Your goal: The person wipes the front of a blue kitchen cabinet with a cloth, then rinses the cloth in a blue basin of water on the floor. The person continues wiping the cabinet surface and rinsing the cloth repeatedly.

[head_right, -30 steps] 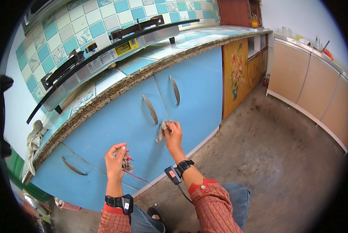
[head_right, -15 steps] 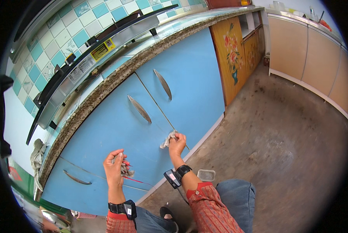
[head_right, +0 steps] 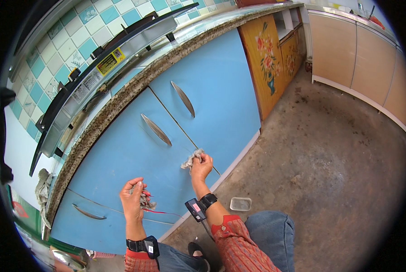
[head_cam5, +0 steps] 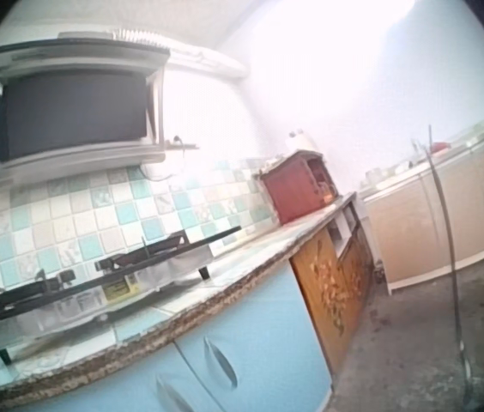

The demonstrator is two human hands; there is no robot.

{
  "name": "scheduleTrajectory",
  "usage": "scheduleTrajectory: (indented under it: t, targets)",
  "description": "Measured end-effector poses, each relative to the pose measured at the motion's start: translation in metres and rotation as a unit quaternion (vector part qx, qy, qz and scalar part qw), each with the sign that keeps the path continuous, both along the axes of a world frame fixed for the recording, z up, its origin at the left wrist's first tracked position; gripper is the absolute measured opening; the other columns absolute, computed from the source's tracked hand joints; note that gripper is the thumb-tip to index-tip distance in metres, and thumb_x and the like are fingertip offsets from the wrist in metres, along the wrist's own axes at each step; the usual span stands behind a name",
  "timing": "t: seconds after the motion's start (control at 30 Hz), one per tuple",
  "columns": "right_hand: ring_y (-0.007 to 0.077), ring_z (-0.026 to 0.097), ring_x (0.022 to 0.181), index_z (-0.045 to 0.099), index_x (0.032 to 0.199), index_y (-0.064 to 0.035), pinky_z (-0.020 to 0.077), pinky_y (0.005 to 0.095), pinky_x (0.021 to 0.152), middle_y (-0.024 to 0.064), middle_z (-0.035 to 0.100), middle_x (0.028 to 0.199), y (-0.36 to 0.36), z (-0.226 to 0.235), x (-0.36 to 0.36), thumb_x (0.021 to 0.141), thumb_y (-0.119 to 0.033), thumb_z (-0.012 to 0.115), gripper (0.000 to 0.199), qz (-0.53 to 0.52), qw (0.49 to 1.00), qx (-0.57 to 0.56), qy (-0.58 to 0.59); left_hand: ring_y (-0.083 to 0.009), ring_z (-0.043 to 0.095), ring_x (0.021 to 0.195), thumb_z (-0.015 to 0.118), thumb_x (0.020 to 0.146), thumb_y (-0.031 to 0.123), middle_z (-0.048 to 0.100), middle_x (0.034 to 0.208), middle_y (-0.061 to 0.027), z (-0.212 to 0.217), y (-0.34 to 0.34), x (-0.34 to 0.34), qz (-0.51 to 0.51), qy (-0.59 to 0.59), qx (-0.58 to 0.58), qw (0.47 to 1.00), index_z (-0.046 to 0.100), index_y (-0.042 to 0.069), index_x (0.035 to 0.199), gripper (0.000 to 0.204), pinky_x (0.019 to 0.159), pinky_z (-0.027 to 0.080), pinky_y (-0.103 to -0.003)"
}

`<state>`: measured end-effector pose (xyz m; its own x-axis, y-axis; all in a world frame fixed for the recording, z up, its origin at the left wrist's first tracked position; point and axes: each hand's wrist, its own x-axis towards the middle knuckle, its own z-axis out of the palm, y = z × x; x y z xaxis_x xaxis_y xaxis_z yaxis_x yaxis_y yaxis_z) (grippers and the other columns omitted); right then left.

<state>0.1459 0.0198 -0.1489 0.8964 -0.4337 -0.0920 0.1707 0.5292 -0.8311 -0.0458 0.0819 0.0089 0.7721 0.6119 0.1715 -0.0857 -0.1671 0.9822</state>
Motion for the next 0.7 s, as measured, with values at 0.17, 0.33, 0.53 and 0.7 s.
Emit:
scheduleTrajectory:
  t: [0.17, 0.33, 0.53, 0.7]
  targets:
    - [0.0152, 0.058, 0.081, 0.063, 0.087, 0.0023, 0.0494, 0.0259, 0.069, 0.0086, 0.056, 0.099, 0.003, 0.063, 0.005, 0.077, 0.007, 0.062, 0.011, 0.035, 0.974, -0.053, -0.218, -0.0141, 0.062, 0.060, 0.065, 0.089, 0.008, 0.064, 0.083, -0.0101, 0.001, -0.003, -0.004, -0.001, 0.011, -0.006, 1.000, 0.065, -0.002, 0.101, 0.016, 0.052, 0.049, -0.025]
    - [0.0115, 0.058, 0.076, 0.062, 0.086, 0.0021, 0.0489, 0.0272, 0.065, 0.0062, 0.058, 0.094, -0.002, 0.011, 0.001, 0.075, 0.006, 0.064, 0.012, -0.027, 0.989, -0.143, -0.029, -0.0136, 0.062, 0.060, 0.065, 0.089, 0.008, 0.064, 0.083, -0.0103, -0.001, -0.003, -0.001, -0.001, 0.006, 0.006, 1.000, 0.065, -0.002, 0.100, 0.015, 0.049, 0.049, -0.025]
    - [0.0164, 0.059, 0.077, 0.063, 0.085, 0.0013, 0.0500, 0.0279, 0.068, 0.0073, 0.056, 0.094, -0.001, -0.002, 0.003, 0.076, 0.002, 0.067, 0.010, 0.038, 0.997, -0.060, -0.006, -0.0134, 0.062, 0.060, 0.065, 0.090, 0.008, 0.064, 0.083, -0.0106, 0.001, 0.000, -0.002, -0.011, -0.005, -0.007, 1.000, 0.065, -0.002, 0.100, 0.014, 0.050, 0.049, -0.025]
    - [0.0145, 0.055, 0.075, 0.062, 0.084, 0.0006, 0.0477, 0.0269, 0.064, 0.0063, 0.055, 0.092, 0.011, 0.034, -0.013, 0.075, 0.002, 0.067, 0.010, 0.002, 0.977, -0.121, -0.177, -0.0120, 0.061, 0.060, 0.064, 0.090, 0.008, 0.064, 0.082, -0.0100, 0.001, 0.002, -0.004, -0.007, -0.004, -0.009, 1.000, 0.065, -0.001, 0.101, 0.014, 0.050, 0.049, -0.024]
